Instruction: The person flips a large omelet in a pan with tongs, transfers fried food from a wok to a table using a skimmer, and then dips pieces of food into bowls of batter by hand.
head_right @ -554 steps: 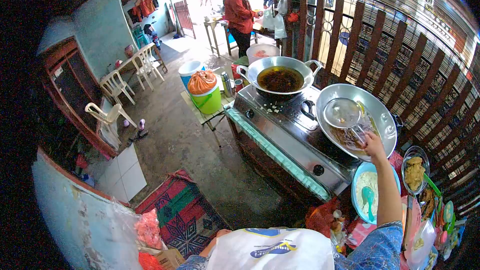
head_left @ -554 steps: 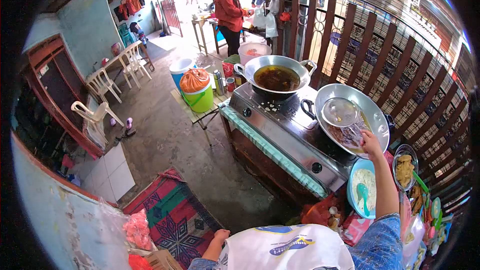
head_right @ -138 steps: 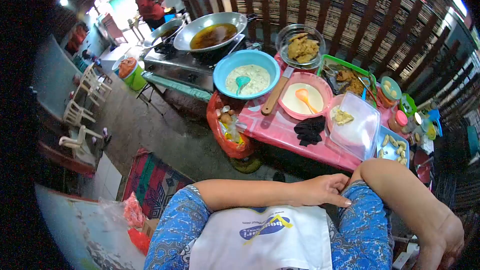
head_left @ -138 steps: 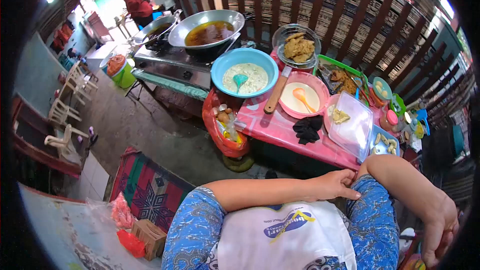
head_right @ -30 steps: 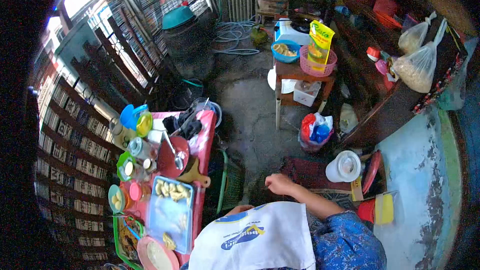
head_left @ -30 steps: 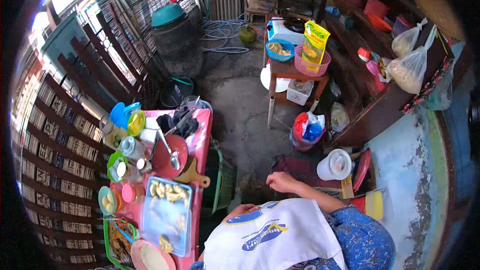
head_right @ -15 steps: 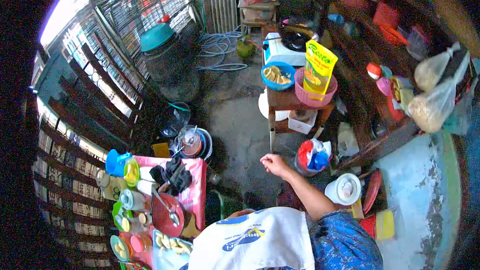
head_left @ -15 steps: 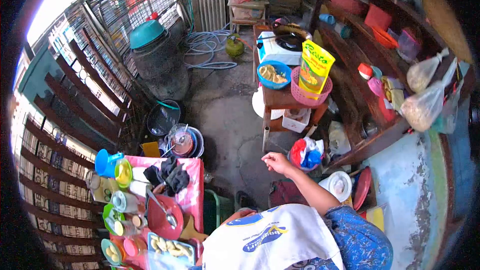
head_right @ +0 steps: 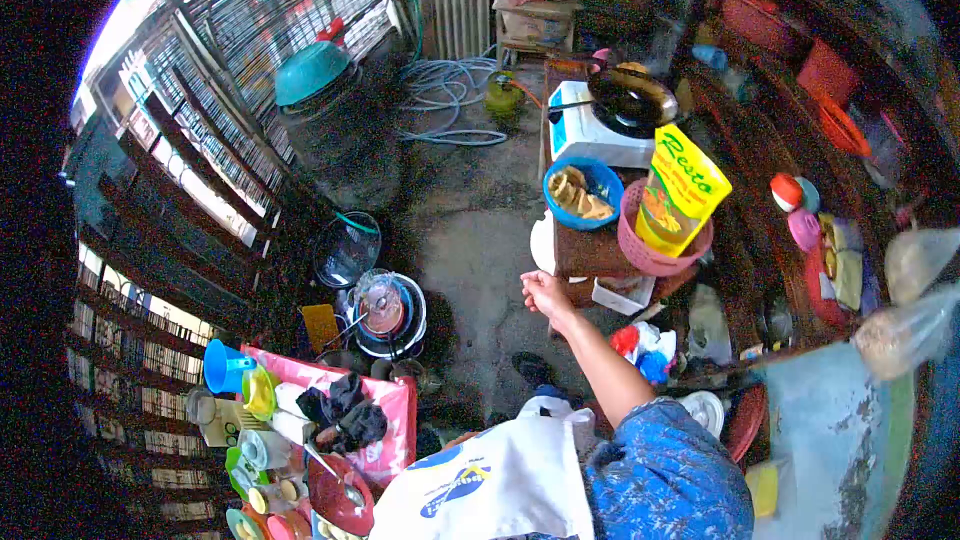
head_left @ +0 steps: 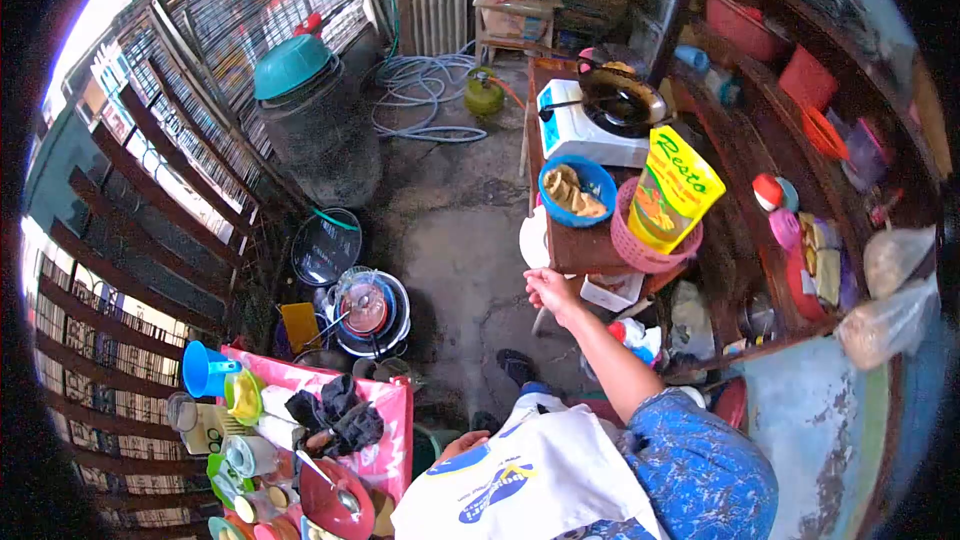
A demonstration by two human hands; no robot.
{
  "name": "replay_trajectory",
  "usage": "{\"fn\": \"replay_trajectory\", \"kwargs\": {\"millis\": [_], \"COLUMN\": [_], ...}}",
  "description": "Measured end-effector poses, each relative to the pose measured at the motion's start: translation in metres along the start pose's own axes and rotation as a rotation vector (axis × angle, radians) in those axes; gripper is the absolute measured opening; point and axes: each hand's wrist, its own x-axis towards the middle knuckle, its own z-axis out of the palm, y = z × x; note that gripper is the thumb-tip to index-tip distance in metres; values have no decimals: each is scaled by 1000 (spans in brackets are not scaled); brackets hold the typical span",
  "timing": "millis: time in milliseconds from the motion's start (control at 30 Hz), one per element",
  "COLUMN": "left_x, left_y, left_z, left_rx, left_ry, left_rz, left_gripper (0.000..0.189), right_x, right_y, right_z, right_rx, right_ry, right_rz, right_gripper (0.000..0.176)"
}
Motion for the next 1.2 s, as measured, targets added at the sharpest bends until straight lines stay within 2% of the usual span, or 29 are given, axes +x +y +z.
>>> {"fn": "replay_trajectory", "kwargs": {"millis": [33,67,100,167,200,267,333,433,500,533,600,633,700,733,767,800,833,867,967,1000,1033,1067,1100,1200], "left_x": [5,9,12,25,40,66,80,90,94,100,98,104,109,107,104,106,107,106,98,93,90,91,88,60], "left_y": [3,10,19,38,39,54,75,104,122,121,137,131,125,129,134,134,130,129,131,131,128,114,105,84], "left_z": [-2,-4,-4,-8,-9,-10,-8,6,11,9,17,14,12,14,18,19,18,20,22,21,21,21,22,25], "left_rx": [-31,-58,-78,-97,-62,-25,51,88,161,233,300,339,351,368,378,379,381,414,448,433,428,411,381,250], "left_ry": [45,97,145,195,241,287,256,303,363,397,444,465,426,431,448,443,442,473,550,557,553,569,602,547], "left_rz": [7,9,14,24,70,110,24,77,97,125,100,104,43,45,42,59,76,94,138,119,106,129,129,107], "left_gripper": [42,42,42,41,40,40,37,36,36,36,34,34,36,37,38,38,38,38,37,37,37,38,38,36], "right_x": [17,33,48,75,87,100,113,139,156,162,154,165,162,172,167,176,191,212,191,169,164,147,139,109], "right_y": [0,0,-2,-6,-3,-10,-6,10,21,30,11,31,13,32,15,31,45,65,44,28,31,23,25,20], "right_z": [3,9,9,6,1,-19,-39,-68,-79,-86,-86,-95,-91,-103,-97,-114,-123,-141,-129,-108,-104,-94,-85,-49], "right_rx": [15,53,56,341,440,478,532,642,610,606,586,620,632,693,741,733,982,935,758,655,610,517,511,338], "right_ry": [14,149,134,454,527,594,681,585,536,510,419,366,432,301,370,136,143,123,102,212,248,127,45,-194], "right_rz": [-33,-108,-114,-37,6,48,128,201,260,277,279,242,231,177,206,141,183,132,142,132,214,227,271,286], "right_gripper": [21,36,36,56,69,71,74,76,51,46,48,44,38,35,33,32,32,33,32,30,26,23,30,28]}}
